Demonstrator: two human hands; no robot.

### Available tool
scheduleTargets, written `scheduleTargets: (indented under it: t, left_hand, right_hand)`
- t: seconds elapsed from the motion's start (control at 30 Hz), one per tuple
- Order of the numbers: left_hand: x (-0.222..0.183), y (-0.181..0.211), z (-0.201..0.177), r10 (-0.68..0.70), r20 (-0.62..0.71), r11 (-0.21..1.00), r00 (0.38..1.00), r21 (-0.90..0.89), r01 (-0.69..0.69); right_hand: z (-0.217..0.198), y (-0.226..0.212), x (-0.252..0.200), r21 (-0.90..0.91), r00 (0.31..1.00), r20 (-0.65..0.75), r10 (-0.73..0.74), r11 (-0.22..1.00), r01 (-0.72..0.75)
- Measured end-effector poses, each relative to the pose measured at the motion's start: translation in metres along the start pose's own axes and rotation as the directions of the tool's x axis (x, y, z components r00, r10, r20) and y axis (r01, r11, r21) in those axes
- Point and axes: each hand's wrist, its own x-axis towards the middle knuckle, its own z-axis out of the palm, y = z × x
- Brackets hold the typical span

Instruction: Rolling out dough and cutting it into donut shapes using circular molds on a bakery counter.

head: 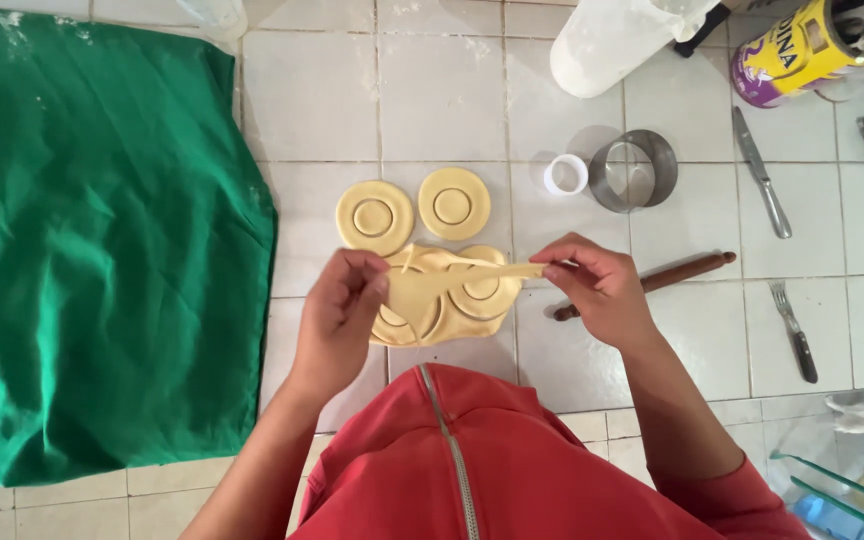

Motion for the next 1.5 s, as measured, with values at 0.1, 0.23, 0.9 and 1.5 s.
scheduleTargets:
  t: [0.1,0.23,0.9,1.5]
  left_hand:
    - [-0.001,0.013,-0.004,0.051,-0.011,0.999,0.999,-0.009,-0.051]
    - [-0.001,0.022,-0.008,0.063,0.086,0.963,0.994,0.255,-0.083]
    - [-0.033,-0.087,-0.071,0.086,-0.470,0.957,0.878,-0.207,-0.204]
    - [0.036,-0.176,-0.049,0.330,-0.420,0.671,0.845,0.734,0.103]
  right_hand:
    - [0.006,-0.020,-0.006,0.005,0.996,-0.037,-0.084,0.996,0.084]
    - [0.024,-0.042,-0.009,0.048,0.995,-0.034,-0.096,0.994,0.098]
    - [0.056,0.093,-0.037,-0.447,0.992,-0.109,-0.070,0.894,0.014]
    - [0.153,0.075,0.019,-0.589,0.939,0.088,-0.332,0.743,0.318]
